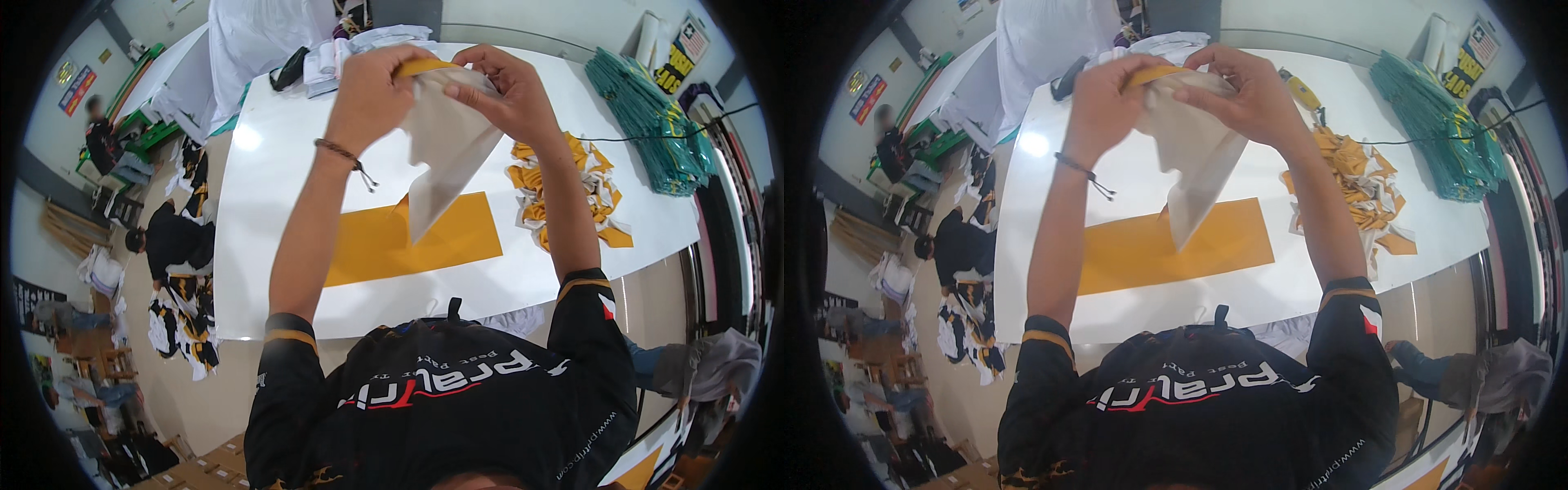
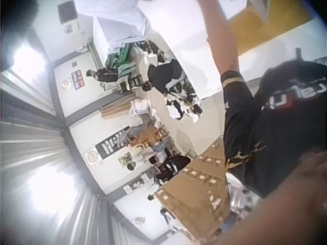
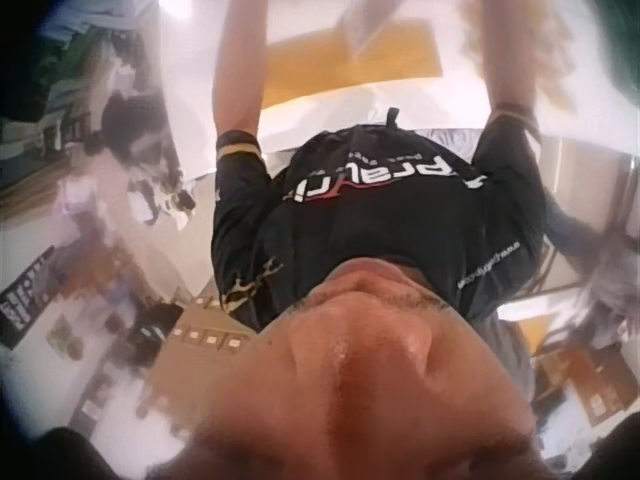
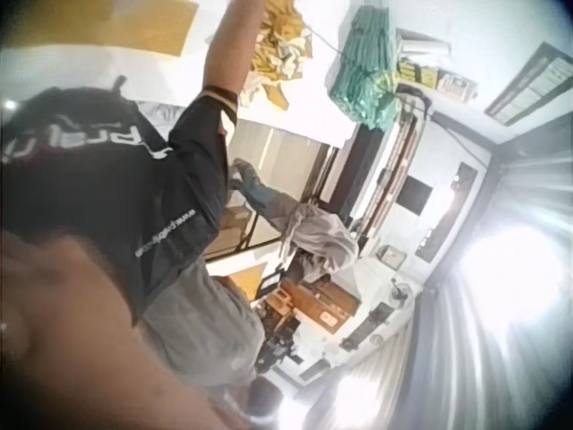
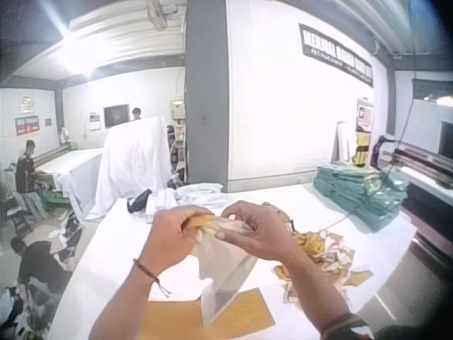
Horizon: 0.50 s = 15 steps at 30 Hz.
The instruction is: The person uses a yellow oscillating multi-tool to cut a rectangular piece of yellow fabric on a white table. They then fold the fabric in half, smooth it out, and repeatedly peel off the white backing paper from the adhesive side of the fabric.
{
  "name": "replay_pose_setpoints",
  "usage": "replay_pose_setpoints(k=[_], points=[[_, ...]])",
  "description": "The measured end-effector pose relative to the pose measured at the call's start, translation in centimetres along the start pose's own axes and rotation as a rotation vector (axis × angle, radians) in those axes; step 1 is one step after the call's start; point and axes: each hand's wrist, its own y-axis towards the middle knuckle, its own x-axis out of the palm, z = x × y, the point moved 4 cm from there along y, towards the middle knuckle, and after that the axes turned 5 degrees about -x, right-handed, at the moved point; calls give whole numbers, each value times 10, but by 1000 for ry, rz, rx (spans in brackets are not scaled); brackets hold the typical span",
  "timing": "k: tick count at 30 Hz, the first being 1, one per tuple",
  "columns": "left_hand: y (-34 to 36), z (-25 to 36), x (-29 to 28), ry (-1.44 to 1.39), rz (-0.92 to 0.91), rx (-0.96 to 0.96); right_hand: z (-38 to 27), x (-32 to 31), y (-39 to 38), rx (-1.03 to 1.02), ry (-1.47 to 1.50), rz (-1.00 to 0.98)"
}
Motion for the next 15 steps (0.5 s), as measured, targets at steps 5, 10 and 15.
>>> replay_pose_setpoints(k=[5, 10, 15], points=[[-2, 1, -75, 358, 137, 108, 31, 35, -29, 219, 138, -289], [-11, -16, -153, 325, 327, 8, 107, 54, -80, 322, 204, -547], [-36, -72, -197, 536, 227, -357, 158, 54, -108, 223, 23, -493]])
